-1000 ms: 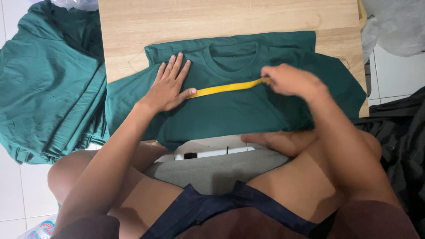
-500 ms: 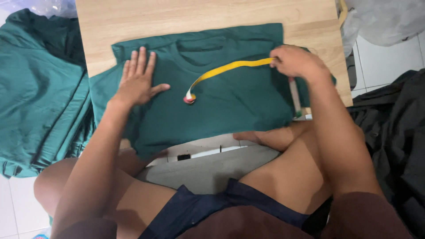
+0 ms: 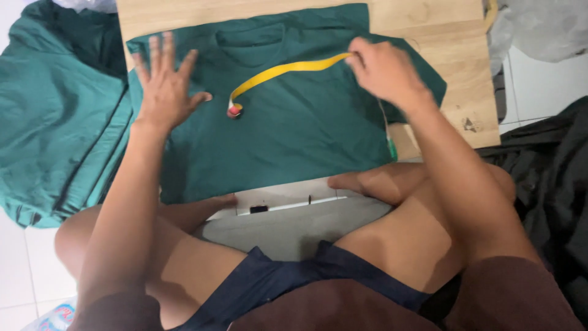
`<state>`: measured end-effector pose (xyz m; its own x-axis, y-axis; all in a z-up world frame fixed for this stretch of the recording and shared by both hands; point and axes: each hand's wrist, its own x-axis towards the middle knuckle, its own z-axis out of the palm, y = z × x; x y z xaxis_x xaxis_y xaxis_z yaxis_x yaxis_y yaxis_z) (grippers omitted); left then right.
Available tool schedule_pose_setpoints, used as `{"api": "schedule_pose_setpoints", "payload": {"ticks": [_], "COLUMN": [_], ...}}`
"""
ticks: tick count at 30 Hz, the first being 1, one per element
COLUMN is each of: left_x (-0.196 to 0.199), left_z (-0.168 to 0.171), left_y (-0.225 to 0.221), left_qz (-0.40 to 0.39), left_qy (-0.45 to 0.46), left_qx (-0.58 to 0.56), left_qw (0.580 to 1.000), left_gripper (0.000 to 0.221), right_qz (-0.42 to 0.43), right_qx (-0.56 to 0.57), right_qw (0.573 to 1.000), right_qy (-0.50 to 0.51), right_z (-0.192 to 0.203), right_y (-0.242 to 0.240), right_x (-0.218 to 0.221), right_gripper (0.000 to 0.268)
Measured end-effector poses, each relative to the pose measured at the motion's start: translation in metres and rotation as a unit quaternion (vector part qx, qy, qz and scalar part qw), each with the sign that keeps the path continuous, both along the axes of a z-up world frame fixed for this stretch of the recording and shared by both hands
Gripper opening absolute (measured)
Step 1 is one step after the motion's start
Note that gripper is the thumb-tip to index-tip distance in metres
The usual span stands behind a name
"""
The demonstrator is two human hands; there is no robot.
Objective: The person measures a green t-shirt using a measuring tape, laying it flat on a wooden surface and checking the dimensions across the chest and body.
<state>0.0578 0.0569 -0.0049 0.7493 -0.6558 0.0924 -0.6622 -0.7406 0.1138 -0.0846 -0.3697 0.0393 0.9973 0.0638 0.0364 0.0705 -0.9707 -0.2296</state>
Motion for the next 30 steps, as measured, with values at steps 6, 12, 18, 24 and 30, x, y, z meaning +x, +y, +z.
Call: {"api": "schedule_pose_setpoints", "payload": {"ticks": [6, 12, 18, 24, 30], "left_x": [-0.014, -0.019, -0.026, -0.018, -0.009], "left_z": [0.003, 0.005, 0.019, -0.007, -0.037], "left_y": [-0.010, -0.013, -0.019, -0.012, -0.020], "left_qz": [-0.020, -0.018, 0.030, -0.011, -0.040], "left_qy": [0.090, 0.080, 0.160, 0.089, 0.007], "left_qx": [0.057, 0.080, 0.101, 0.080, 0.016], "left_qw": [0.994, 0.993, 0.981, 0.993, 0.999], "left_gripper": [0.090, 0.089, 0.137, 0.128, 0.104], "right_qz": [-0.070, -0.140, 0.068, -0.091, -0.071], "right_qx": [0.019, 0.053, -0.078, 0.109, 0.100], "right_qw": [0.988, 0.986, 0.984, 0.979, 0.992], "right_qy": [-0.135, 0.071, 0.148, 0.147, 0.024], "right_z": [-0.035, 0.015, -0.064, -0.041, -0.051], "right_y": [-0.128, -0.087, -0.064, -0.075, -0.100], "right_x": [-0.001, -0.012, 0.018, 0.016, 0.012], "right_gripper": [0.019, 0.055, 0.075, 0.078, 0.082]}}
